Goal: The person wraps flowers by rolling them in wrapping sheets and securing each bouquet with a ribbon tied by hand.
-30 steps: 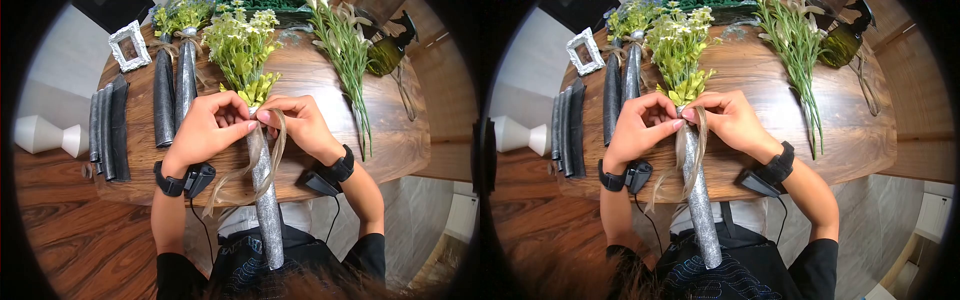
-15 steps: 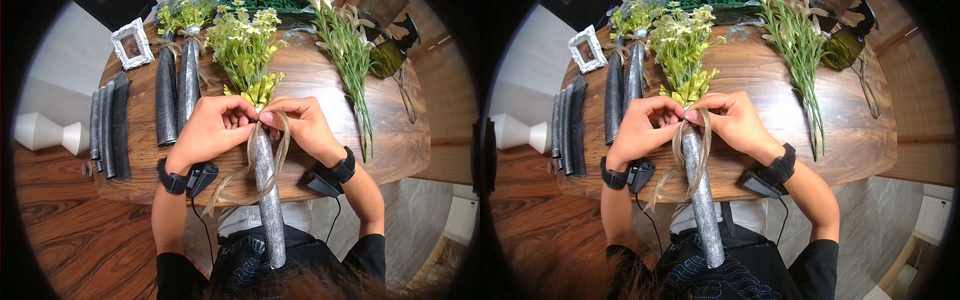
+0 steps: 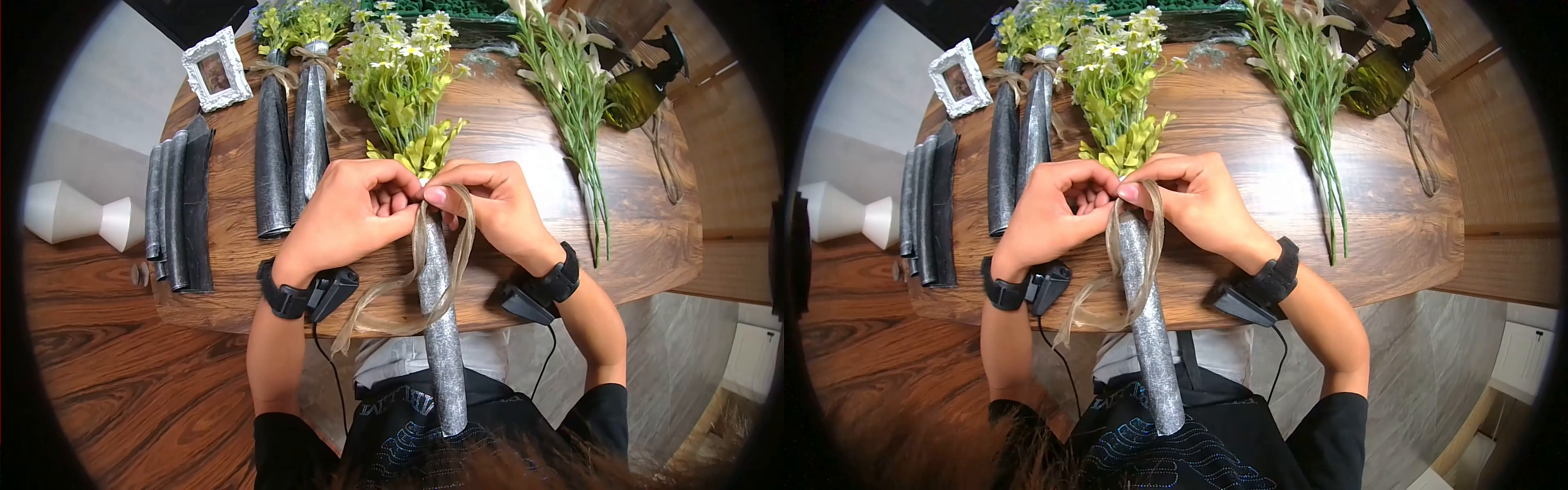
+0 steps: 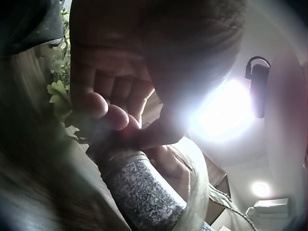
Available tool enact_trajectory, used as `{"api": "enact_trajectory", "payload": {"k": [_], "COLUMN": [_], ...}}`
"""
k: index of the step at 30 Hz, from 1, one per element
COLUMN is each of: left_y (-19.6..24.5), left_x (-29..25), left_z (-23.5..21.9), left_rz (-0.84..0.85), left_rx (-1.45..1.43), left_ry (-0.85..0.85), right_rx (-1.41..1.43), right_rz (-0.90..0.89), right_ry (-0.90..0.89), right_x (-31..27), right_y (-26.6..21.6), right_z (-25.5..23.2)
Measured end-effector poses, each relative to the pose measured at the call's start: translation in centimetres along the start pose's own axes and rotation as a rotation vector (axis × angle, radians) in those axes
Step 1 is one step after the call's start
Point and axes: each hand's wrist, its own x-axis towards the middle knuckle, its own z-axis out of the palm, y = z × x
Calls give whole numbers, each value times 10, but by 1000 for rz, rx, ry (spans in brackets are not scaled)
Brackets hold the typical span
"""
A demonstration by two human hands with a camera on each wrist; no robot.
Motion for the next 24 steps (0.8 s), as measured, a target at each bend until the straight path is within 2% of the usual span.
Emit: {"api": "enact_trajectory", "payload": {"k": [24], "left_y": [-6], "left_x": [0], "left_z": [0], "left_rz": [-2], "left_rx": [-26], "left_ry": [-44], "right_rx": [53], "right_rz": [-5], "right_ry": [-31], "right_x": [-1], "right_y": [4], "right_z": [-1]}}
